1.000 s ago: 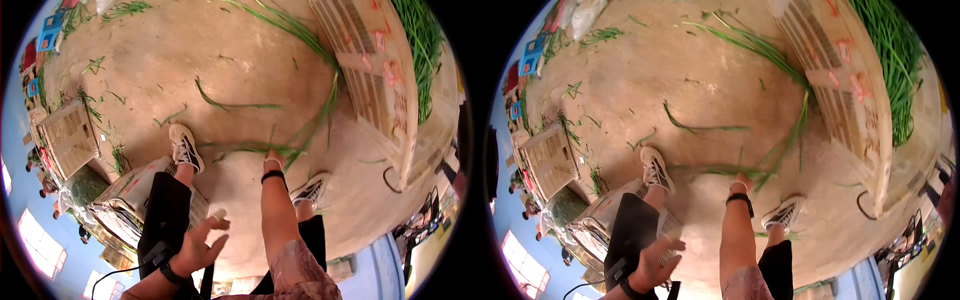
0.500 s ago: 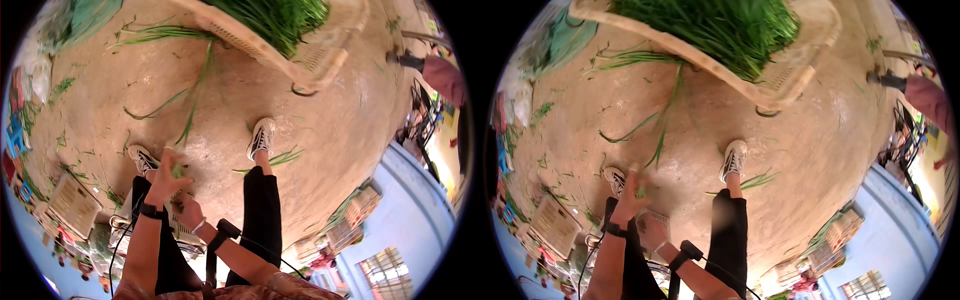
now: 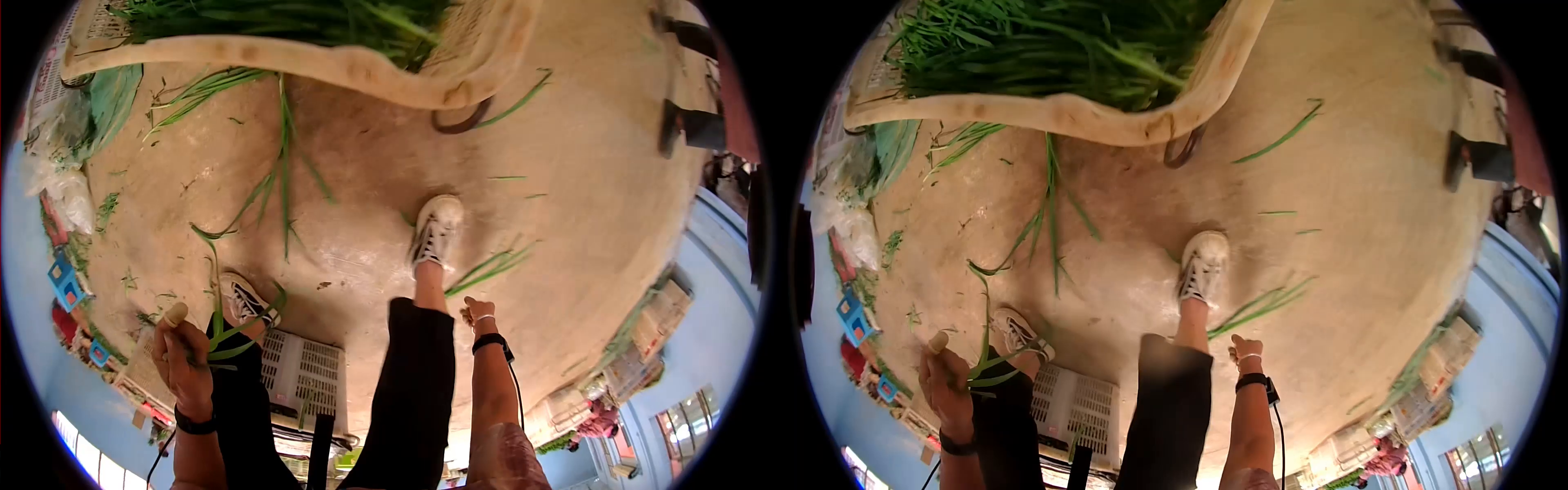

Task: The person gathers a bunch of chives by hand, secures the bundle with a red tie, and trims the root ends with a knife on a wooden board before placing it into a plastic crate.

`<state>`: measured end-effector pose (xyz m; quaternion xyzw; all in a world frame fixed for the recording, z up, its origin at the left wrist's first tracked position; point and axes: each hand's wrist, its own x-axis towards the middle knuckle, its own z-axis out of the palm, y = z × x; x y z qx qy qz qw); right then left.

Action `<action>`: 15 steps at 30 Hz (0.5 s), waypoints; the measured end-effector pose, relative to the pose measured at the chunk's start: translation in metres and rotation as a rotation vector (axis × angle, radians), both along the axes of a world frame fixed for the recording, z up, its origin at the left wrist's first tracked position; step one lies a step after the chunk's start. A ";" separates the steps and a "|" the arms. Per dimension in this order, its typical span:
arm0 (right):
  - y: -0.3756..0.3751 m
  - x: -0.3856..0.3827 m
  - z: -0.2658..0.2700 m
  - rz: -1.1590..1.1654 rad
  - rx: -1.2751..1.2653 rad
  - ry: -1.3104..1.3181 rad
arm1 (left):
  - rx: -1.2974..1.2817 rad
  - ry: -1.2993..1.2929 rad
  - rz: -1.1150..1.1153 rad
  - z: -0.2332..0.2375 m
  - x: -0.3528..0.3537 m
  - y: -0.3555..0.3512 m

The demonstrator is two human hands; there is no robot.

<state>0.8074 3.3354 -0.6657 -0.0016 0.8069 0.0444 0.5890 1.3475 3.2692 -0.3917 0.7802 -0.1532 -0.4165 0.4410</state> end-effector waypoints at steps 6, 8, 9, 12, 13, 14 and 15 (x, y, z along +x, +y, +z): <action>0.097 0.042 -0.133 0.102 0.077 0.532 | 0.087 0.179 -0.244 -0.033 -0.039 0.024; 0.112 0.031 -0.137 0.125 -0.064 0.543 | 0.219 0.150 -0.436 -0.036 -0.048 0.038; 0.121 0.023 -0.125 0.077 -0.214 0.460 | 0.233 0.130 -0.549 -0.033 -0.053 0.036; 0.122 -0.017 -0.070 -0.051 -0.356 0.727 | 0.298 0.246 -0.599 -0.011 -0.071 0.023; 0.089 -0.016 -0.023 -0.348 -0.428 0.700 | 0.331 0.318 -0.564 0.000 -0.077 0.021; 0.050 -0.011 0.028 -0.540 -0.446 0.635 | 0.273 0.270 -0.626 0.006 -0.081 0.021; 0.005 0.008 0.081 -0.730 -0.458 0.567 | 0.214 0.226 -0.690 0.009 -0.086 0.019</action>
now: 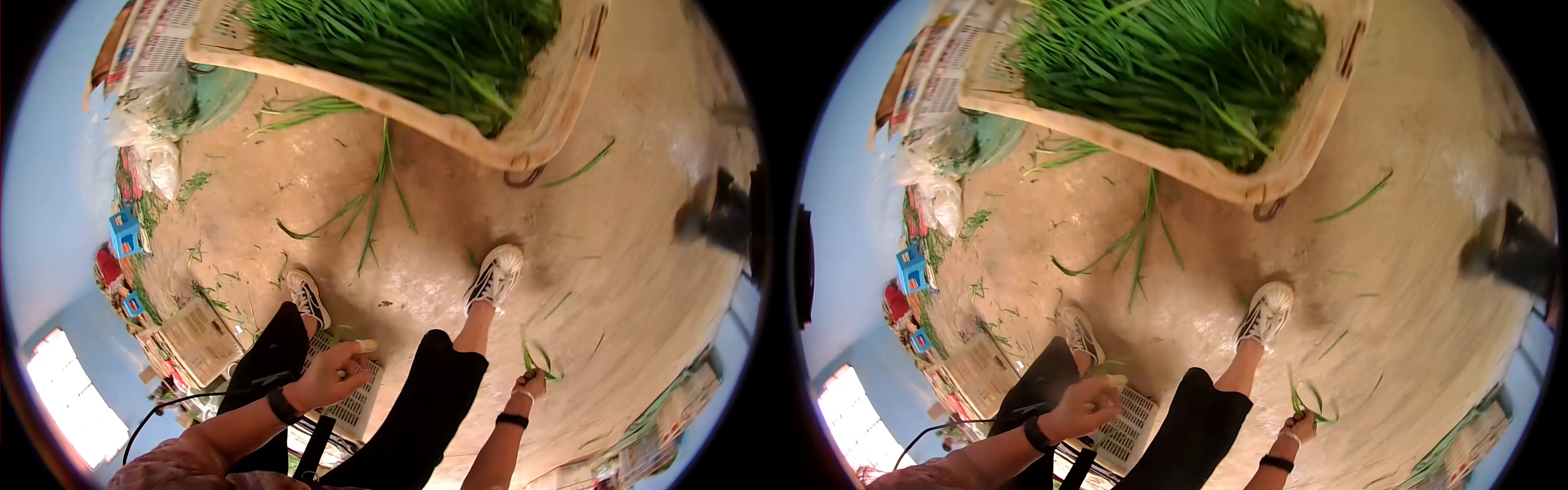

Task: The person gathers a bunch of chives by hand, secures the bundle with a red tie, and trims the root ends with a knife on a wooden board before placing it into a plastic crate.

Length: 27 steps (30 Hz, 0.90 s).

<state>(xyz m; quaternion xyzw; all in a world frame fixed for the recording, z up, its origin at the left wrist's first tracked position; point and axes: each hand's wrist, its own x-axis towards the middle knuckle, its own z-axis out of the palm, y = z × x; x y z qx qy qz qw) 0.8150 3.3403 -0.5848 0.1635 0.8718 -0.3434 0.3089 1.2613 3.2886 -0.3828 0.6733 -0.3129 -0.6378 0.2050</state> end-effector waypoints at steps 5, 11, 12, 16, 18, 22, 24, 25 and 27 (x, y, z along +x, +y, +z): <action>-0.103 0.117 0.142 0.275 -0.177 -0.548 | -0.124 -0.012 -0.012 0.056 -0.042 -0.070; -0.150 0.297 0.225 0.487 -0.105 -1.135 | -0.354 -0.013 0.270 0.096 -0.023 -0.114; -0.147 0.309 0.220 0.526 -0.076 -1.263 | -0.421 -0.094 0.225 0.103 -0.007 -0.117; -0.196 0.345 0.168 0.966 0.283 -1.304 | -0.088 0.116 0.597 0.113 0.071 -0.103; -0.190 0.354 0.085 1.317 0.041 -0.763 | 0.117 -0.101 0.388 0.074 0.124 -0.075; -0.245 0.421 -0.052 1.767 0.134 -0.415 | 0.302 -0.068 0.359 -0.014 0.200 -0.040; -0.256 0.450 -0.155 1.857 -0.037 0.221 | 0.454 0.089 0.402 -0.046 0.231 -0.025; -0.262 0.465 -0.201 1.922 -0.029 0.516 | 0.422 -0.072 0.327 -0.049 0.238 -0.026; -0.276 0.488 -0.255 2.041 0.352 0.771 | 0.304 0.036 0.357 -0.050 0.256 -0.027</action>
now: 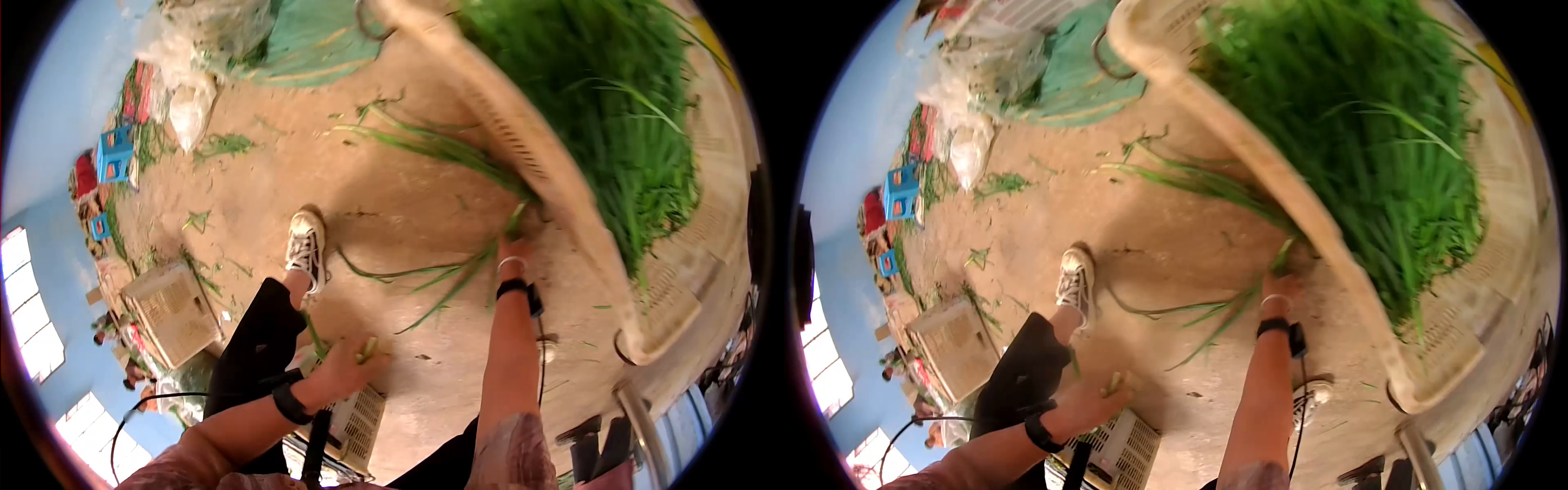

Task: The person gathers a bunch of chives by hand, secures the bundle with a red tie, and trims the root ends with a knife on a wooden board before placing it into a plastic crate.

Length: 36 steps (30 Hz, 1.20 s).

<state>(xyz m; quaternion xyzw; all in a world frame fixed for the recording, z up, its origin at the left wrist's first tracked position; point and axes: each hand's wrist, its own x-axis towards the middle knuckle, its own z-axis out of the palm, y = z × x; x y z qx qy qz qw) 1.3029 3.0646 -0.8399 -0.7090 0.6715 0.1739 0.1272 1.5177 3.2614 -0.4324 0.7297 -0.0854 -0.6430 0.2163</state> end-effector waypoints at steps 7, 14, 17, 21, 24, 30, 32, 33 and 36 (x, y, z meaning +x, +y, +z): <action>0.048 0.064 0.090 0.090 0.164 -0.619 | -0.093 0.042 0.532 -0.007 0.031 0.016; 0.019 0.303 0.124 0.653 0.090 -0.548 | -0.082 0.295 0.866 0.030 0.087 -0.009; 0.007 0.371 0.087 0.662 -0.162 -0.220 | -0.090 0.275 0.922 0.023 0.108 0.005; 0.043 0.366 0.065 0.664 -0.013 -0.055 | -0.048 0.156 0.980 0.032 0.137 0.007; 0.067 0.335 0.101 0.785 0.156 -0.115 | -0.052 0.029 1.046 0.022 0.150 0.010; 0.107 0.326 0.343 0.836 0.526 -0.471 | -0.227 -0.016 1.298 0.027 0.168 0.017; 0.124 0.330 0.410 0.889 0.581 -0.465 | -0.355 0.011 1.323 0.051 0.176 0.015; 0.132 0.329 0.433 0.996 0.551 -0.466 | -0.353 -0.073 1.311 0.057 0.174 0.020; 0.156 0.361 0.511 1.047 0.604 -0.282 | -0.387 -0.360 1.327 0.108 0.199 0.034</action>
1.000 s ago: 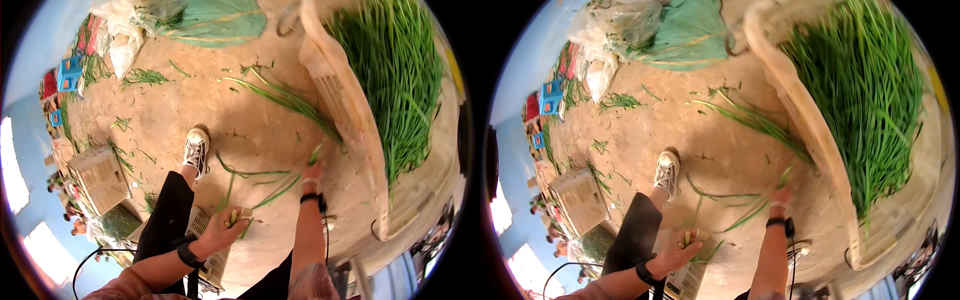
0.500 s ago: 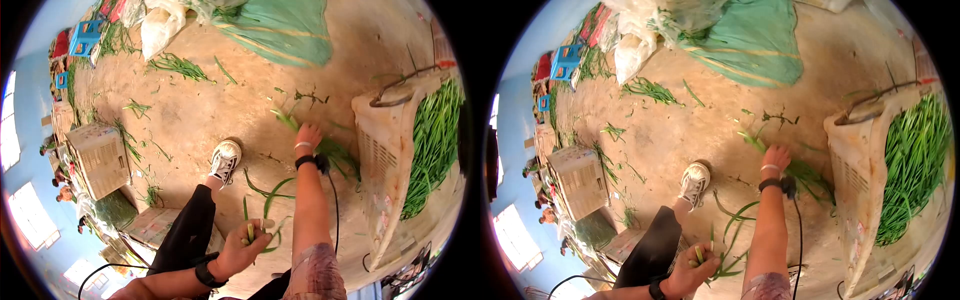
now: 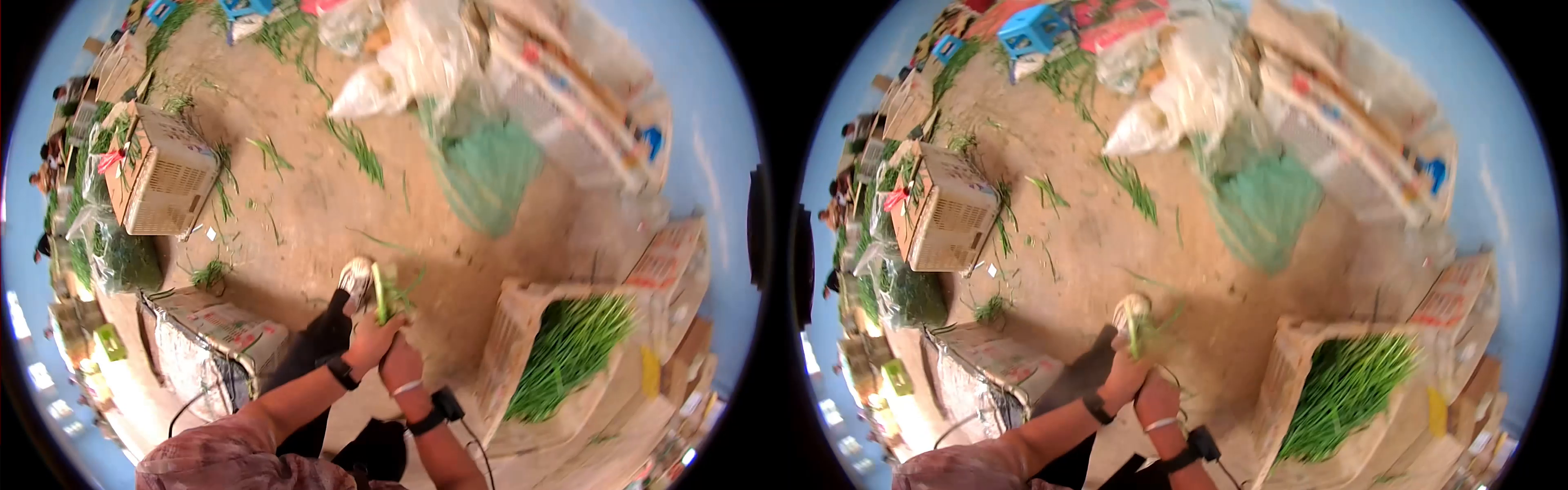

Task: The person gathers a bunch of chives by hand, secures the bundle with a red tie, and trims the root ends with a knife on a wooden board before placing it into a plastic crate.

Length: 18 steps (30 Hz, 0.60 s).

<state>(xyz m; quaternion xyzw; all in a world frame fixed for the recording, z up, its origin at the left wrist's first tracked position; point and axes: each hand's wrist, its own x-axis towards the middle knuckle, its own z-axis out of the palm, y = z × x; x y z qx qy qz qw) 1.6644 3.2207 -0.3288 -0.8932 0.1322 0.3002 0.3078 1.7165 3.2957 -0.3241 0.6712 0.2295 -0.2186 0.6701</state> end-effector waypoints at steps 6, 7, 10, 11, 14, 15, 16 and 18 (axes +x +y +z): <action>-0.014 0.132 0.190 -0.031 0.317 -0.329 | -0.416 0.137 -0.104 0.108 0.068 0.101; -0.010 0.164 0.214 -0.042 0.381 -0.290 | -0.371 0.144 -0.223 0.143 0.083 0.113; 0.001 0.209 0.218 0.116 0.773 0.031 | -0.375 0.110 -0.481 0.226 0.120 0.149; 0.001 0.216 0.212 0.197 0.928 0.180 | -0.340 0.080 -0.511 0.245 0.127 0.160; 0.032 0.237 0.295 0.242 0.988 0.338 | -0.281 0.077 -0.545 0.304 0.139 0.181; 0.034 0.239 0.308 0.317 0.907 0.275 | -0.329 0.028 -0.553 0.308 0.138 0.188; 0.037 0.243 0.330 0.404 0.854 0.071 | -0.372 -0.016 -0.484 0.327 0.142 0.186; 0.037 0.252 0.352 0.443 0.848 -0.052 | -0.394 -0.035 -0.366 0.359 0.150 0.179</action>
